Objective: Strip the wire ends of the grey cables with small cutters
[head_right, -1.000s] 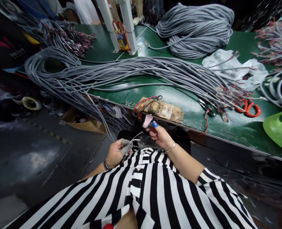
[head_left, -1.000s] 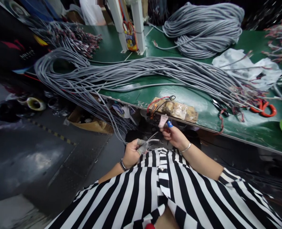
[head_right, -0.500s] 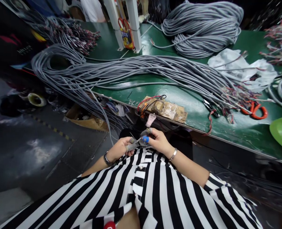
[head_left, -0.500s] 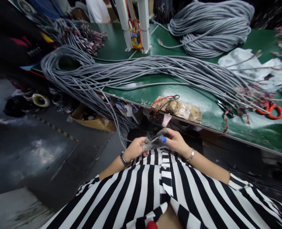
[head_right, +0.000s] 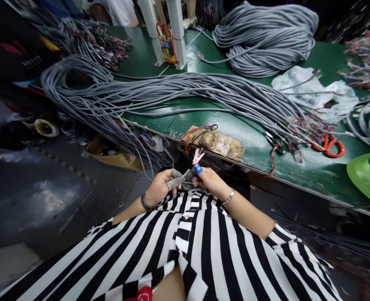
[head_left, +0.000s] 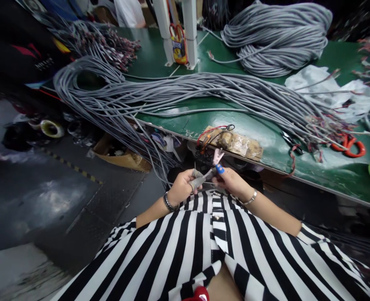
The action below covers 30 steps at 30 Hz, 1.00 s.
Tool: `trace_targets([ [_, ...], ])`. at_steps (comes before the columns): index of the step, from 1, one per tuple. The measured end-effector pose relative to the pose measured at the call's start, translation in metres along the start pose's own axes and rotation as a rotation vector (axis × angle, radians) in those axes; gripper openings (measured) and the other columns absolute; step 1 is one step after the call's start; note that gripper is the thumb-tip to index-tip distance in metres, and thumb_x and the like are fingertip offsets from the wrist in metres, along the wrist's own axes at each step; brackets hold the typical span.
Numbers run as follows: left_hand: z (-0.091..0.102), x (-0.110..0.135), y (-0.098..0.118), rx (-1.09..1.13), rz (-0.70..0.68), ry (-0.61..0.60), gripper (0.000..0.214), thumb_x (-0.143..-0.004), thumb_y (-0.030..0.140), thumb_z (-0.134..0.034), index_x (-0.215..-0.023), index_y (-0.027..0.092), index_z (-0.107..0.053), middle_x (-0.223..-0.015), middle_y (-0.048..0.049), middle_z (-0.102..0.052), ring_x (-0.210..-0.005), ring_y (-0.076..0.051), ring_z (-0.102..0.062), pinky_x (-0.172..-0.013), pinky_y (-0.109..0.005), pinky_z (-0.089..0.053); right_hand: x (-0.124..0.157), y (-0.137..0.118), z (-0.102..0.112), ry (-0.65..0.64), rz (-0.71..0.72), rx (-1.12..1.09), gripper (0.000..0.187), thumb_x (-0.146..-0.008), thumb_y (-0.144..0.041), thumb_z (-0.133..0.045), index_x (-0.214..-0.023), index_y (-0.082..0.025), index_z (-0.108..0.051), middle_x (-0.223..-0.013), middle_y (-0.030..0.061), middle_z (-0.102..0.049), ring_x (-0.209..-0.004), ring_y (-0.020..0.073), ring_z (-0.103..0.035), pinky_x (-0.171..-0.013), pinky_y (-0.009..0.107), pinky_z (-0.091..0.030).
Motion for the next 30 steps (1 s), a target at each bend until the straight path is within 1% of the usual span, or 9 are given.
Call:
trace_targets([
  [5, 0.02, 0.001, 0.002, 0.053, 0.012, 0.118, 0.034, -0.073, 0.046, -0.068, -0.08, 0.013, -0.061, -0.044, 0.0068, -0.049, -0.031, -0.002, -0.03, -0.033, -0.016, -0.017, 0.019, -0.031, 0.01, 0.003, 0.208, 0.66, 0.045, -0.093, -0.054, -0.03, -0.073, -0.019, -0.051, -0.07, 0.0024, -0.053, -0.063, 0.0142, -0.046, -0.063, 0.03, -0.04],
  [9, 0.029, 0.002, 0.004, 0.091, 0.008, 0.17, 0.04, -0.069, 0.049, -0.071, -0.083, 0.012, -0.066, -0.04, 0.0086, -0.041, -0.032, -0.001, -0.026, -0.034, -0.018, -0.015, 0.034, -0.055, 0.017, 0.121, 0.295, 0.866, 0.032, -0.093, -0.04, -0.038, -0.075, -0.019, -0.053, -0.072, 0.0046, -0.054, -0.066, 0.0169, -0.049, -0.064, 0.032, -0.042],
  [14, 0.029, 0.003, 0.005, 0.107, 0.027, 0.16, 0.037, -0.069, 0.049, -0.071, -0.078, 0.013, -0.065, -0.041, 0.0083, -0.04, -0.033, -0.001, -0.025, -0.034, -0.018, -0.013, 0.048, -0.085, 0.017, 0.137, 0.463, 0.495, 0.026, -0.092, -0.037, -0.047, -0.094, -0.022, -0.067, -0.115, 0.0084, -0.062, -0.108, 0.0223, -0.054, -0.096, 0.039, -0.041],
  [17, 0.029, 0.003, 0.01, 0.183, 0.002, 0.179, 0.037, -0.065, 0.048, -0.074, -0.072, 0.014, -0.062, -0.044, 0.007, -0.045, -0.035, -0.001, -0.027, -0.035, -0.017, -0.016, 0.045, -0.083, 0.026, 0.203, 0.418, 0.103, 0.031, -0.092, -0.043, -0.046, -0.103, -0.024, -0.068, -0.125, 0.0059, -0.059, -0.119, 0.0226, -0.05, -0.104, 0.04, -0.036],
  [20, 0.021, 0.001, 0.018, 0.226, -0.03, 0.135, 0.035, -0.06, 0.04, -0.08, -0.075, 0.013, -0.064, -0.059, 0.003, -0.058, -0.04, -0.001, -0.034, -0.04, -0.017, -0.025, 0.037, -0.071, 0.025, 0.246, 0.34, -0.117, 0.039, -0.089, -0.051, -0.048, -0.111, -0.024, -0.066, -0.125, 0.006, -0.06, -0.118, 0.0227, -0.052, -0.102, 0.041, -0.039],
  [23, 0.009, -0.002, 0.02, 0.175, -0.029, 0.056, 0.035, -0.064, 0.037, -0.078, -0.085, 0.013, -0.066, -0.066, 0.0007, -0.061, -0.046, -0.003, -0.039, -0.044, -0.018, -0.03, 0.034, -0.065, 0.021, 0.263, 0.299, -0.147, 0.043, -0.085, -0.057, -0.051, -0.107, -0.023, -0.066, -0.121, 0.0074, -0.061, -0.11, 0.0228, -0.057, -0.095, 0.04, -0.044],
  [25, 0.004, -0.003, 0.019, 0.139, -0.039, 0.012, 0.039, -0.069, 0.04, -0.074, -0.095, 0.014, -0.065, -0.066, 0.0011, -0.059, -0.047, -0.004, -0.04, -0.046, -0.018, -0.031, 0.037, -0.066, 0.02, 0.256, 0.3, -0.11, 0.044, -0.085, -0.058, -0.051, -0.103, -0.021, -0.066, -0.103, 0.0079, -0.067, -0.089, 0.0205, -0.062, -0.085, 0.038, -0.049],
  [27, 0.0, -0.002, 0.016, 0.131, -0.05, -0.036, 0.044, -0.073, 0.045, -0.068, -0.106, 0.015, -0.061, -0.07, 0.0008, -0.058, -0.051, -0.005, -0.044, -0.048, -0.018, -0.032, 0.041, -0.07, 0.022, 0.254, 0.301, -0.012, 0.043, -0.087, -0.056, -0.048, -0.099, -0.02, -0.065, -0.08, 0.0053, -0.065, -0.066, 0.0161, -0.058, -0.07, 0.034, -0.05],
  [30, -0.006, -0.001, 0.008, 0.079, -0.041, -0.102, 0.041, -0.082, 0.049, -0.057, -0.107, 0.017, -0.059, -0.081, -0.0019, -0.06, -0.061, -0.007, -0.051, -0.054, -0.018, -0.035, 0.045, -0.085, 0.025, 0.267, 0.34, 0.243, 0.035, -0.089, -0.049, -0.048, -0.095, -0.019, -0.065, -0.074, 0.0035, -0.062, -0.065, 0.0154, -0.055, -0.068, 0.032, -0.047],
])
Point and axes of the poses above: each hand's wrist, its own x-axis away from the middle knuckle, its own z-axis out of the back of the hand, y = z × x, the point moved 10 cm from there along -x, towards the middle knuckle
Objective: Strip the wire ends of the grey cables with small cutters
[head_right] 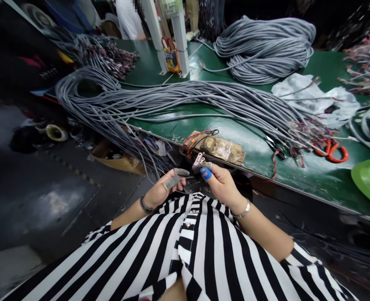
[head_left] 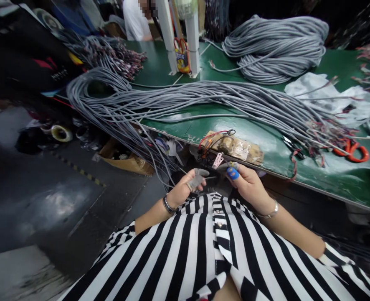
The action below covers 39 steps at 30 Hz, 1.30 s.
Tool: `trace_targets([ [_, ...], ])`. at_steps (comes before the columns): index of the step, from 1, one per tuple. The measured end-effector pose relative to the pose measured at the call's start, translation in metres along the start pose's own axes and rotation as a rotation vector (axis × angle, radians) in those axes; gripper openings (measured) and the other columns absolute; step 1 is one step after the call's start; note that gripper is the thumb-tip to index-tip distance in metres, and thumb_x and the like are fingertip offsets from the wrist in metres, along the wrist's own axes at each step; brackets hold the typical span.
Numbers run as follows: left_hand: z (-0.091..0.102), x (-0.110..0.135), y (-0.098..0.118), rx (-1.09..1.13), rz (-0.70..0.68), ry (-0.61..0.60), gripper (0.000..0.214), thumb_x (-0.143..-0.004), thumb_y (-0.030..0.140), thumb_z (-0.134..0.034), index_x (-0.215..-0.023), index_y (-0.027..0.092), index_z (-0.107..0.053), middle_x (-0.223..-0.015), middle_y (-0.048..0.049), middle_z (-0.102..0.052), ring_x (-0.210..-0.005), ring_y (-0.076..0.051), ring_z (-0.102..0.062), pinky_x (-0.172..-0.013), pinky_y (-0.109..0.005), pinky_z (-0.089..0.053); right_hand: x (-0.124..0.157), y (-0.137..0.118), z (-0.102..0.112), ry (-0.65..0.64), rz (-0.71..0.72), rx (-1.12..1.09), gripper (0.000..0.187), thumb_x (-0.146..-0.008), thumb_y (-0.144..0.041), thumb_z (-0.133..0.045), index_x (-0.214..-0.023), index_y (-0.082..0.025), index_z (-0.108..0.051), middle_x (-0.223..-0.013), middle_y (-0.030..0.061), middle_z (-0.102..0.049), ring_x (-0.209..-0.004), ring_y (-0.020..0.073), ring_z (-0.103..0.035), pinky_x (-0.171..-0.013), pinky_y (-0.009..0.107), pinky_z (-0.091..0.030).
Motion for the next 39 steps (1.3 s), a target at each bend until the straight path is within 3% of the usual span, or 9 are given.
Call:
trace_targets([
  [6, -0.022, 0.001, -0.001, -0.275, -0.047, -0.158, 0.031, -0.086, 0.045, -0.053, -0.088, 0.015, -0.062, -0.081, -0.0029, -0.061, -0.071, -0.011, -0.054, -0.069, -0.023, -0.044, -0.009, -0.021, -0.033, -0.198, 0.118, 0.401, 0.015, -0.084, -0.031, -0.055, -0.091, -0.019, -0.061, -0.078, 0.0027, -0.062, -0.068, 0.0152, -0.054, -0.066, 0.028, -0.042],
  [10, -0.018, 0.004, 0.005, -0.275, -0.036, -0.085, 0.031, -0.085, 0.043, -0.055, -0.092, 0.014, -0.063, -0.073, -0.0016, -0.061, -0.062, -0.009, -0.052, -0.059, -0.021, -0.043, -0.014, -0.013, -0.035, -0.139, 0.123, 0.533, 0.015, -0.083, -0.027, -0.053, -0.071, -0.018, -0.054, -0.067, 0.0015, -0.055, -0.061, 0.0129, -0.046, -0.06, 0.026, -0.036],
  [14, -0.009, 0.009, 0.015, -0.224, -0.036, 0.047, 0.031, -0.079, 0.042, -0.063, -0.089, 0.013, -0.067, -0.059, 0.0016, -0.056, -0.048, -0.006, -0.042, -0.047, -0.018, -0.034, -0.012, 0.004, -0.034, -0.132, 0.049, 0.341, 0.028, -0.085, -0.039, -0.052, -0.066, -0.018, -0.05, -0.061, -0.0017, -0.048, -0.058, 0.0106, -0.039, -0.056, 0.025, -0.032],
  [18, -0.014, 0.014, 0.028, -0.25, -0.138, 0.044, 0.026, -0.073, 0.038, -0.07, -0.081, 0.013, -0.07, -0.067, -0.002, -0.064, -0.057, -0.009, -0.05, -0.056, -0.021, -0.041, -0.007, 0.03, -0.041, -0.146, -0.175, 0.012, 0.044, -0.086, -0.054, -0.046, -0.06, -0.019, -0.043, -0.054, -0.0042, -0.038, -0.05, 0.0081, -0.031, -0.048, 0.023, -0.026],
  [21, -0.008, 0.014, 0.025, -0.221, -0.138, 0.09, 0.027, -0.072, 0.039, -0.071, -0.079, 0.013, -0.069, -0.068, -0.0022, -0.064, -0.059, -0.01, -0.051, -0.057, -0.021, -0.042, -0.005, 0.039, -0.042, -0.174, -0.239, -0.022, 0.05, -0.087, -0.061, -0.04, -0.059, -0.019, -0.042, -0.05, -0.0044, -0.037, -0.047, 0.0078, -0.03, -0.046, 0.024, -0.025],
  [24, 0.005, 0.013, 0.013, -0.096, -0.079, 0.143, 0.03, -0.071, 0.042, -0.07, -0.073, 0.012, -0.067, -0.063, -0.0005, -0.061, -0.055, -0.007, -0.047, -0.053, -0.019, -0.038, -0.006, 0.031, -0.029, -0.176, -0.131, 0.173, 0.05, -0.09, -0.059, -0.034, -0.061, -0.019, -0.043, -0.054, -0.002, -0.043, -0.05, 0.0102, -0.037, -0.051, 0.026, -0.03],
  [28, 0.014, 0.009, 0.002, 0.07, 0.01, 0.153, 0.034, -0.065, 0.044, -0.074, -0.066, 0.011, -0.065, -0.05, 0.0036, -0.05, -0.041, -0.002, -0.031, -0.041, -0.018, -0.022, -0.002, 0.002, -0.016, -0.134, 0.108, 0.654, 0.037, -0.095, -0.045, -0.032, -0.076, -0.019, -0.051, -0.07, 0.003, -0.052, -0.062, 0.0147, -0.045, -0.06, 0.028, -0.035],
  [34, 0.015, 0.01, -0.006, 0.167, 0.126, 0.114, 0.034, -0.062, 0.042, -0.075, -0.063, 0.012, -0.061, -0.042, 0.0074, -0.036, -0.035, 0.0, -0.02, -0.038, -0.02, -0.008, 0.008, -0.026, -0.036, -0.234, 0.326, 1.092, 0.028, -0.093, -0.032, -0.042, -0.1, -0.017, -0.063, -0.085, 0.0074, -0.057, -0.077, 0.0182, -0.049, -0.069, 0.03, -0.033],
  [39, 0.016, 0.011, -0.007, 0.135, 0.125, 0.094, 0.035, -0.064, 0.043, -0.074, -0.06, 0.012, -0.058, -0.042, 0.0075, -0.034, -0.035, 0.0, -0.02, -0.038, -0.02, -0.008, 0.007, -0.041, -0.036, -0.144, 0.39, 1.283, 0.025, -0.09, -0.033, -0.048, -0.093, -0.019, -0.068, -0.087, 0.009, -0.058, -0.077, 0.0197, -0.044, -0.068, 0.034, -0.027],
])
Point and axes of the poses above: each hand's wrist, its own x-axis away from the middle knuckle, its own z-axis out of the back of the hand, y = z × x, the point moved 10 cm from there along -x, towards the middle knuckle
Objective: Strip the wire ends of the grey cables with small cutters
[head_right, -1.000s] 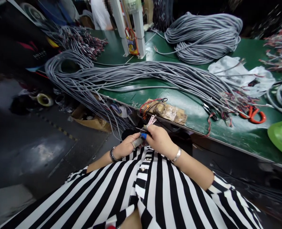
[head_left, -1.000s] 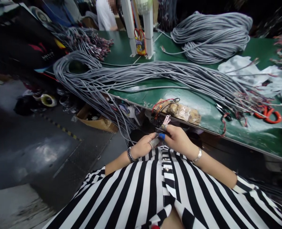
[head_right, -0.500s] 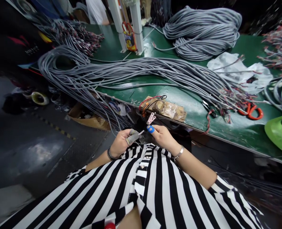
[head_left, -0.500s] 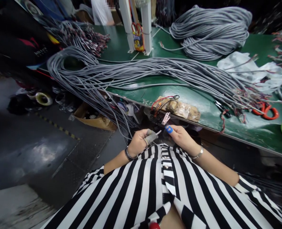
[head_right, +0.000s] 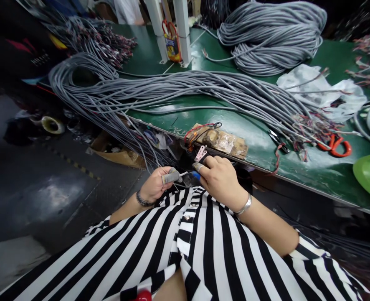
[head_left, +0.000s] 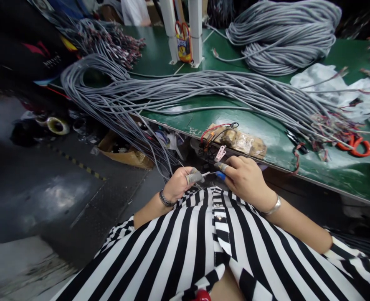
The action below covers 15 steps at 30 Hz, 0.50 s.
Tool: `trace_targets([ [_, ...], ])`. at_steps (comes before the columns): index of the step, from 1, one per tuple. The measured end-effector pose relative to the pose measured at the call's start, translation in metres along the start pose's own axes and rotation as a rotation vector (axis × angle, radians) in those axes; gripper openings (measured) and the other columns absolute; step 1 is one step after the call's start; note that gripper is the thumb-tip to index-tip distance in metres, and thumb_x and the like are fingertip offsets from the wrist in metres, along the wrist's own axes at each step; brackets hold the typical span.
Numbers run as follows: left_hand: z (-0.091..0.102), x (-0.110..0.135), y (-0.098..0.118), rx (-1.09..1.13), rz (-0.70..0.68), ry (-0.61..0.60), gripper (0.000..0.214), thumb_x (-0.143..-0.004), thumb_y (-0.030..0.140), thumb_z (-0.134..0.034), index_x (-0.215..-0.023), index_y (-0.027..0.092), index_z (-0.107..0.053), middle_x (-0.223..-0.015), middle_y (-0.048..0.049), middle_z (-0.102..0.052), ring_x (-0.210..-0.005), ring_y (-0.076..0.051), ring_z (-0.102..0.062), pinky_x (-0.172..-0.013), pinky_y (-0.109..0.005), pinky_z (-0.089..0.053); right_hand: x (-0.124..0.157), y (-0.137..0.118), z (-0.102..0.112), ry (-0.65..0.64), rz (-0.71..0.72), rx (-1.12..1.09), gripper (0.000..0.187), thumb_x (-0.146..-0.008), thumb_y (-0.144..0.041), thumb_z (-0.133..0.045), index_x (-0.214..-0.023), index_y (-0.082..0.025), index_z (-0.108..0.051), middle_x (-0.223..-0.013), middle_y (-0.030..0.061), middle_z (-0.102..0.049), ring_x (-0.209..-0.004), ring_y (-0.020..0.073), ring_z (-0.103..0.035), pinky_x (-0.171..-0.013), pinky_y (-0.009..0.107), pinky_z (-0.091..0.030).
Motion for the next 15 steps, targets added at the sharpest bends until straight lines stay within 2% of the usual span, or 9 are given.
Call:
trace_targets([
  [4, -0.004, 0.001, 0.0, 0.004, 0.023, -0.008, 0.033, -0.061, 0.042, -0.074, -0.061, 0.012, -0.06, -0.042, 0.0066, -0.039, -0.036, -0.001, -0.021, -0.038, -0.02, -0.009, -0.002, -0.003, 0.004, 0.023, 0.01, 0.063, 0.02, -0.087, -0.034, -0.054, -0.086, -0.02, -0.068, -0.087, 0.0086, -0.058, -0.078, 0.0203, -0.042, -0.068, 0.035, -0.025],
  [8, -0.01, 0.001, 0.002, 0.029, 0.033, -0.029, 0.03, -0.058, 0.038, -0.074, -0.058, 0.012, -0.06, -0.044, 0.0054, -0.043, -0.038, 0.0, -0.022, -0.039, -0.019, -0.012, -0.003, -0.007, -0.002, -0.013, 0.042, 0.067, 0.017, -0.084, -0.033, -0.057, -0.081, -0.02, -0.067, -0.085, 0.0079, -0.057, -0.079, 0.0205, -0.042, -0.068, 0.035, -0.024],
  [11, -0.008, 0.0, 0.002, 0.035, 0.027, -0.031, 0.029, -0.06, 0.037, -0.074, -0.06, 0.011, -0.061, -0.044, 0.0057, -0.042, -0.037, 0.0, -0.021, -0.039, -0.02, -0.009, -0.003, -0.006, -0.003, -0.022, 0.046, 0.053, 0.018, -0.085, -0.033, -0.056, -0.08, -0.02, -0.067, -0.086, 0.0081, -0.057, -0.079, 0.0205, -0.042, -0.069, 0.035, -0.024],
  [15, -0.004, -0.001, 0.001, 0.013, 0.024, -0.025, 0.028, -0.061, 0.037, -0.073, -0.062, 0.011, -0.062, -0.042, 0.0064, -0.039, -0.037, -0.001, -0.02, -0.039, -0.021, -0.007, -0.002, 0.004, 0.008, 0.028, -0.004, 0.056, 0.025, -0.089, -0.036, -0.05, -0.085, -0.021, -0.069, -0.088, 0.0085, -0.058, -0.08, 0.0208, -0.042, -0.07, 0.035, -0.024],
])
Point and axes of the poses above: each hand's wrist, its own x-axis away from the middle knuckle, its own z-axis out of the back of the hand, y = z × x, the point moved 10 cm from there along -x, towards the middle knuckle
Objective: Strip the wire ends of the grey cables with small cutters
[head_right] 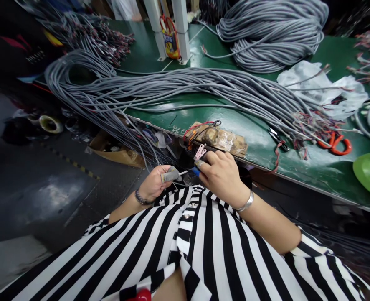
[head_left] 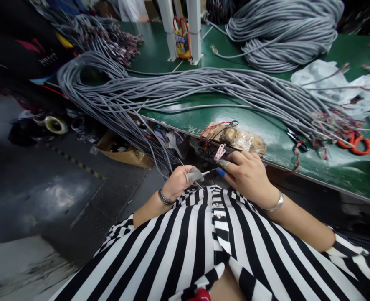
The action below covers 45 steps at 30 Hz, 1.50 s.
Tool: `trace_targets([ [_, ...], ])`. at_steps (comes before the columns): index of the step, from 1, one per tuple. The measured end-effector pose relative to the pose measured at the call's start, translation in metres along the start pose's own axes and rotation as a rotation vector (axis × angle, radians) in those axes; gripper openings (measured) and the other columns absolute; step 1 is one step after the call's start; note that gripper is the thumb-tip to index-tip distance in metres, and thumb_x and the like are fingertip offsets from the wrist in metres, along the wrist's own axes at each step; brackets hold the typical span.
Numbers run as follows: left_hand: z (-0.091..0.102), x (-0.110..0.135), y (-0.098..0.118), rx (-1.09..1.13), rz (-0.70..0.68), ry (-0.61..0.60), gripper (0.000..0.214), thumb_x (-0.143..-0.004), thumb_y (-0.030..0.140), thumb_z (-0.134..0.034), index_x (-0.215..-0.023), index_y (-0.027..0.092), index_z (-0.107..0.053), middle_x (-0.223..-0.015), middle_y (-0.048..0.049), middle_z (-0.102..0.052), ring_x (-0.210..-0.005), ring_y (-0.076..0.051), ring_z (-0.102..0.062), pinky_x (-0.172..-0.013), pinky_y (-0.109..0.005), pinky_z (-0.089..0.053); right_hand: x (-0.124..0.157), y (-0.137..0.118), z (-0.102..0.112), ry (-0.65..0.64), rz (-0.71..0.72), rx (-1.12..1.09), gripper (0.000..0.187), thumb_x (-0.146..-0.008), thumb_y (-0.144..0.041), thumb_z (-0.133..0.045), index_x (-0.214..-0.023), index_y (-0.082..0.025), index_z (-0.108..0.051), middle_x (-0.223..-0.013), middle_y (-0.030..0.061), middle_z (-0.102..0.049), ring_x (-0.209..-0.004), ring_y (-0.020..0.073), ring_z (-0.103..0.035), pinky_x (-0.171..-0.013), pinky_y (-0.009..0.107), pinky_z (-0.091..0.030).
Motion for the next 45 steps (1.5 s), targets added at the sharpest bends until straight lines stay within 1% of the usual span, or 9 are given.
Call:
trace_targets([
  [11, -0.004, 0.001, 0.004, 0.01, -0.019, -0.003, 0.026, -0.061, 0.032, -0.073, -0.059, 0.011, -0.059, -0.044, 0.0069, -0.039, -0.038, 0.0, -0.02, -0.04, -0.019, -0.011, -0.002, -0.004, 0.002, -0.035, 0.037, 0.04, 0.022, -0.086, -0.037, -0.056, -0.093, -0.022, -0.07, -0.09, 0.0076, -0.059, -0.083, 0.0211, -0.042, -0.073, 0.035, -0.023],
  [21, -0.006, 0.002, 0.001, 0.039, 0.01, -0.017, 0.025, -0.059, 0.031, -0.073, -0.058, 0.011, -0.059, -0.043, 0.0066, -0.041, -0.038, 0.0, -0.022, -0.04, -0.018, -0.014, -0.002, -0.012, -0.001, -0.047, 0.066, 0.019, 0.014, -0.081, -0.033, -0.063, -0.078, -0.019, -0.067, -0.087, 0.0079, -0.058, -0.081, 0.0208, -0.041, -0.071, 0.035, -0.023],
  [25, -0.01, 0.004, -0.001, 0.077, 0.031, -0.055, 0.026, -0.059, 0.031, -0.075, -0.057, 0.01, -0.059, -0.044, 0.0049, -0.045, -0.038, -0.001, -0.027, -0.039, -0.018, -0.018, 0.001, -0.01, -0.011, -0.046, 0.076, -0.094, 0.017, -0.085, -0.031, -0.057, -0.079, -0.018, -0.066, -0.085, 0.0075, -0.058, -0.079, 0.0192, -0.043, -0.07, 0.034, -0.025],
  [29, -0.016, 0.007, -0.006, 0.091, 0.04, -0.094, 0.027, -0.06, 0.032, -0.077, -0.061, 0.01, -0.062, -0.053, 0.0005, -0.056, -0.046, -0.005, -0.044, -0.047, -0.018, -0.034, 0.006, -0.01, -0.029, -0.052, 0.064, -0.356, 0.028, -0.091, -0.032, -0.047, -0.076, -0.016, -0.064, -0.081, 0.0068, -0.058, -0.073, 0.0155, -0.047, -0.067, 0.03, -0.031],
  [32, -0.018, 0.006, -0.011, 0.043, 0.023, -0.121, 0.028, -0.063, 0.034, -0.078, -0.065, 0.01, -0.063, -0.06, -0.001, -0.06, -0.055, -0.008, -0.052, -0.056, -0.02, -0.04, 0.009, -0.007, -0.039, -0.044, -0.02, -0.508, 0.034, -0.094, -0.034, -0.043, -0.075, -0.015, -0.063, -0.08, 0.0058, -0.058, -0.07, 0.0129, -0.05, -0.064, 0.026, -0.034],
  [35, -0.015, 0.003, -0.007, -0.047, -0.039, -0.123, 0.029, -0.066, 0.036, -0.076, -0.068, 0.01, -0.064, -0.063, -0.0013, -0.061, -0.059, -0.009, -0.054, -0.059, -0.021, -0.042, 0.011, -0.002, -0.043, -0.05, -0.13, -0.488, 0.034, -0.094, -0.037, -0.042, -0.077, -0.016, -0.063, -0.081, 0.0049, -0.058, -0.069, 0.0122, -0.051, -0.062, 0.025, -0.033],
  [37, -0.015, 0.003, 0.001, -0.143, -0.088, -0.144, 0.029, -0.067, 0.037, -0.076, -0.07, 0.01, -0.065, -0.065, -0.0016, -0.062, -0.06, -0.01, -0.054, -0.061, -0.022, -0.043, 0.011, -0.003, -0.044, -0.094, -0.16, -0.41, 0.033, -0.094, -0.038, -0.042, -0.077, -0.017, -0.061, -0.08, 0.0044, -0.057, -0.068, 0.0124, -0.05, -0.06, 0.026, -0.03],
  [40, -0.019, 0.005, 0.011, -0.281, -0.166, -0.198, 0.03, -0.067, 0.038, -0.076, -0.071, 0.01, -0.066, -0.064, -0.0015, -0.061, -0.059, -0.009, -0.052, -0.06, -0.022, -0.043, 0.011, -0.006, -0.048, -0.238, -0.124, -0.351, 0.029, -0.092, -0.033, -0.043, -0.073, -0.017, -0.058, -0.075, 0.0033, -0.056, -0.062, 0.0117, -0.047, -0.057, 0.027, -0.027],
  [45, -0.02, 0.007, 0.01, -0.291, -0.208, -0.18, 0.033, -0.071, 0.042, -0.072, -0.07, 0.01, -0.064, -0.063, -0.0016, -0.06, -0.058, -0.009, -0.051, -0.057, -0.021, -0.042, 0.009, -0.014, -0.049, -0.427, 0.081, -0.576, 0.026, -0.089, -0.029, -0.045, -0.068, -0.017, -0.053, -0.07, 0.0015, -0.054, -0.06, 0.0104, -0.044, -0.058, 0.024, -0.029],
])
Point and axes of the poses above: each hand's wrist, its own x-axis away from the middle knuckle, its own z-axis out of the back of the hand, y = z × x, the point moved 10 cm from there along -x, towards the middle knuckle
